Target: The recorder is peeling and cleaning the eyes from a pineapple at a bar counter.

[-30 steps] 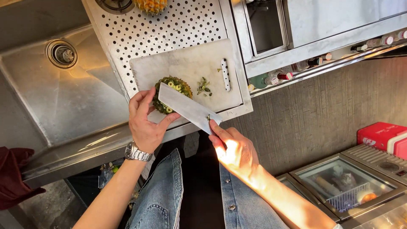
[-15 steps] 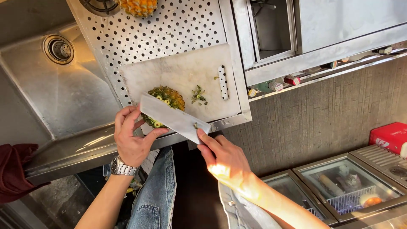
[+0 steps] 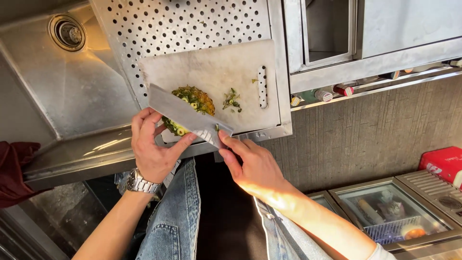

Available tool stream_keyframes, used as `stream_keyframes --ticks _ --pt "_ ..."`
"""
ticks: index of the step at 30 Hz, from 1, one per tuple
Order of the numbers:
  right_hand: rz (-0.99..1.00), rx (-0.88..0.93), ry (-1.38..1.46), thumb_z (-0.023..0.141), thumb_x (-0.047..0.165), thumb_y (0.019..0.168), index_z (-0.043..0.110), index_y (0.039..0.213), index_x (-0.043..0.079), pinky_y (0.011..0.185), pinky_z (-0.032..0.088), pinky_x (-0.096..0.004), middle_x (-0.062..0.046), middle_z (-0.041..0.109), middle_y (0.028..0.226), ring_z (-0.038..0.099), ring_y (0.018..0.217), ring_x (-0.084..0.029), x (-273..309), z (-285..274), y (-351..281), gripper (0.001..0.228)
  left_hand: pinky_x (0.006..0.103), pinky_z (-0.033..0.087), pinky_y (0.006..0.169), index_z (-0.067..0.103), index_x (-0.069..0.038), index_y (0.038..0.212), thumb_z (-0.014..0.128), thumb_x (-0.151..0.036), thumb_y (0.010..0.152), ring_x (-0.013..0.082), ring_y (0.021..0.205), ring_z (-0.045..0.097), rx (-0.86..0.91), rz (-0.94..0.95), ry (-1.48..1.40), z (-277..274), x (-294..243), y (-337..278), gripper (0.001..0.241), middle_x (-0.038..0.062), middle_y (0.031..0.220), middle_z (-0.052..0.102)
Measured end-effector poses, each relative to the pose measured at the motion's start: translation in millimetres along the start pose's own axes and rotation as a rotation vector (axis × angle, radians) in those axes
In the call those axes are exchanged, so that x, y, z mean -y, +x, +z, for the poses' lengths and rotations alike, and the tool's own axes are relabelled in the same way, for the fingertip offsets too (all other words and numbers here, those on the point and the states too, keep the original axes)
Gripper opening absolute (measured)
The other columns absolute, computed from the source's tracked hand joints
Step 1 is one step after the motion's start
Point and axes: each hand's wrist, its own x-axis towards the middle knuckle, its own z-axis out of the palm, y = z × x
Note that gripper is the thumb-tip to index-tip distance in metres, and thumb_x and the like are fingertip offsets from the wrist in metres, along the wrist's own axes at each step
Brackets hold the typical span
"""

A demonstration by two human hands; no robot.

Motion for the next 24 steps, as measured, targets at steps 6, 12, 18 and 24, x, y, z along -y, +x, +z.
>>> stream_keyframes --ticks 6,12,18,24 --pt "0.03 0.023 0.026 0.066 0.021 0.096 0.067 0.133 0.01 0.085 0.057 -0.04 -0.015 0.075 0.113 0.073 0.098 -0.034 -10 -13 -11 0.039 0.0373 0.066 0.095 0.057 0.002 0.132 0.098 -0.024 0.078 0.0267 0.121 0.065 -0.009 0.04 -0.052 1 5 -1 0.072 0.017 0.138 0.051" --pt "0.017 0.039 0.069 0.066 0.02 0.098 0.065 0.134 0.008 0.086 0.057 -0.037 -0.014 0.076 0.111 0.074 0.099 -0.033 -2 -6 8 0.038 0.0377 0.065 0.089 0.059 0.002 0.131 0.099 -0.026 0.075 0.0278 0.118 0.065 -0.008 0.021 -0.014 1 4 0 0.074 0.017 0.136 0.053" --pt "-0.007 0.035 0.114 0.065 0.02 0.098 0.066 0.133 0.007 0.086 0.058 -0.037 -0.014 0.077 0.111 0.075 0.099 -0.032 -14 -13 5 0.037 0.0374 0.065 0.096 0.056 0.0 0.138 0.098 -0.025 0.08 0.0249 0.123 0.065 0.031 0.029 -0.061 2 5 -3 0.076 0.016 0.139 0.05" --pt "0.013 0.05 0.168 0.064 0.021 0.1 0.067 0.131 0.008 0.082 0.058 -0.037 -0.013 0.077 0.11 0.075 0.097 -0.032 -10 -8 24 0.034 0.0368 0.065 0.095 0.054 -0.004 0.144 0.097 -0.024 0.079 0.0247 0.125 0.063 0.029 0.013 0.006 -1 1 -3 0.08 0.014 0.139 0.05"
